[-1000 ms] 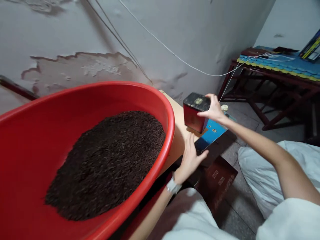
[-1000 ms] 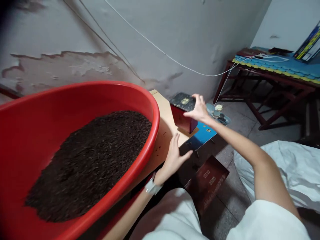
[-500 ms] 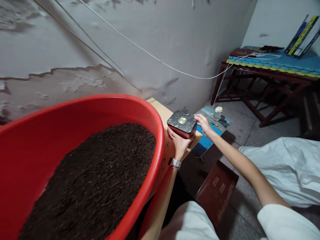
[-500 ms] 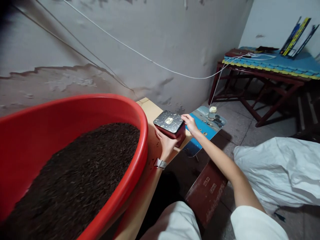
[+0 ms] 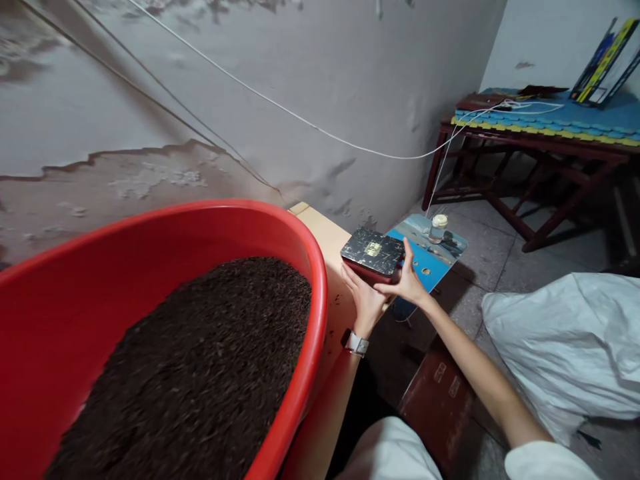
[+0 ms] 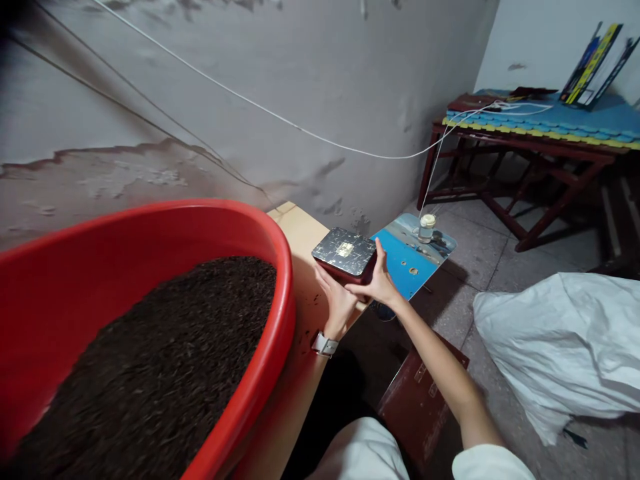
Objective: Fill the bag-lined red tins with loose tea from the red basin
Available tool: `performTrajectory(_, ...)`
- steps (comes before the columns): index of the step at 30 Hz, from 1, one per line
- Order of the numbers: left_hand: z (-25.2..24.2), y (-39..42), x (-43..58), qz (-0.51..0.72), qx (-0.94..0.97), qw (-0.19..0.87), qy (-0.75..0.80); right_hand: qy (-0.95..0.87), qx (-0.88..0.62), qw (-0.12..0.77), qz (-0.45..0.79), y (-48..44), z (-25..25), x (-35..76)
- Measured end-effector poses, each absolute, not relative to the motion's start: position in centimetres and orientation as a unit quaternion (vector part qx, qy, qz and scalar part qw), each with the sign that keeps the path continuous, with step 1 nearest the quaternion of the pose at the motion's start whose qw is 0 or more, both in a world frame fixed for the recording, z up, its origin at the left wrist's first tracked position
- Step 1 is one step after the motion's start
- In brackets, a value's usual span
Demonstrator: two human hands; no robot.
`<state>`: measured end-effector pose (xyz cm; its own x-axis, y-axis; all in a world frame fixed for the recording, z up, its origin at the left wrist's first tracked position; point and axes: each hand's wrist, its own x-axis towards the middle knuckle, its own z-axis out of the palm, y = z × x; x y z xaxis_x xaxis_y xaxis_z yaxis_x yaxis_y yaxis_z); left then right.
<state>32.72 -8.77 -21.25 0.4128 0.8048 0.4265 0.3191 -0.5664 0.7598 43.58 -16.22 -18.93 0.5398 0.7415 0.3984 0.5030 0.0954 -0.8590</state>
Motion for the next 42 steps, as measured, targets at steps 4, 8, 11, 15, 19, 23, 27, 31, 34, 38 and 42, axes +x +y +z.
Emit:
performTrajectory(4, -22.7, -9.5, 32.6, 0.380, 0.829, 0.299, 0.279, -0.467, -0.688, 0.555, -0.005, -16.9, -18.5, 46.6)
performTrajectory(8, -25.6, -10.8, 31.5, 0.270, 0.893, 0.231, 0.276, -0.387, -0.708, 0.575, -0.136, -18.0, -17.9, 51.6)
performTrajectory(11, -27.5, -11.7, 30.3, 0.183, 0.930, 0.149, 0.283, -0.301, -0.767, 0.529, -0.204, -18.9, -18.6, 55.1)
performTrajectory(15, -28.2, -12.0, 29.8, 0.144, 0.957, 0.081, 0.239, -0.214, -0.848, 0.462, -0.146, -19.4, -22.6, 57.2)
performTrajectory(19, -27.9, -12.0, 29.9, 0.138, 0.959, 0.077, 0.236, -0.230, -0.862, 0.447, -0.063, -17.8, -29.3, 56.3)
performTrajectory(23, -28.0, -12.0, 29.9, 0.140, 0.957, 0.070, 0.244, -0.264, -0.872, 0.411, 0.003, -16.1, -34.9, 54.8)
performTrajectory(27, -28.3, -12.0, 29.9, 0.150, 0.953, 0.067, 0.254, -0.320, -0.895, 0.310, 0.008, -15.4, -35.0, 55.0)
performTrajectory(31, -28.6, -12.0, 29.8, 0.165, 0.952, 0.068, 0.247, -0.478, -0.847, 0.212, -0.096, -12.9, -31.1, 56.3)
performTrajectory(34, -28.7, -12.0, 29.7, 0.177, 0.950, 0.066, 0.249, -0.529, -0.833, 0.152, -0.050, -10.1, -30.3, 56.7)
performTrajectory(38, -28.7, -12.2, 29.6, 0.189, 0.946, 0.070, 0.253, -0.557, -0.824, 0.103, 0.020, -8.5, -32.4, 56.4)
performTrajectory(42, -28.6, -12.3, 29.7, 0.191, 0.947, 0.081, 0.244, -0.550, -0.829, 0.098, 0.016, -8.5, -33.4, 56.2)
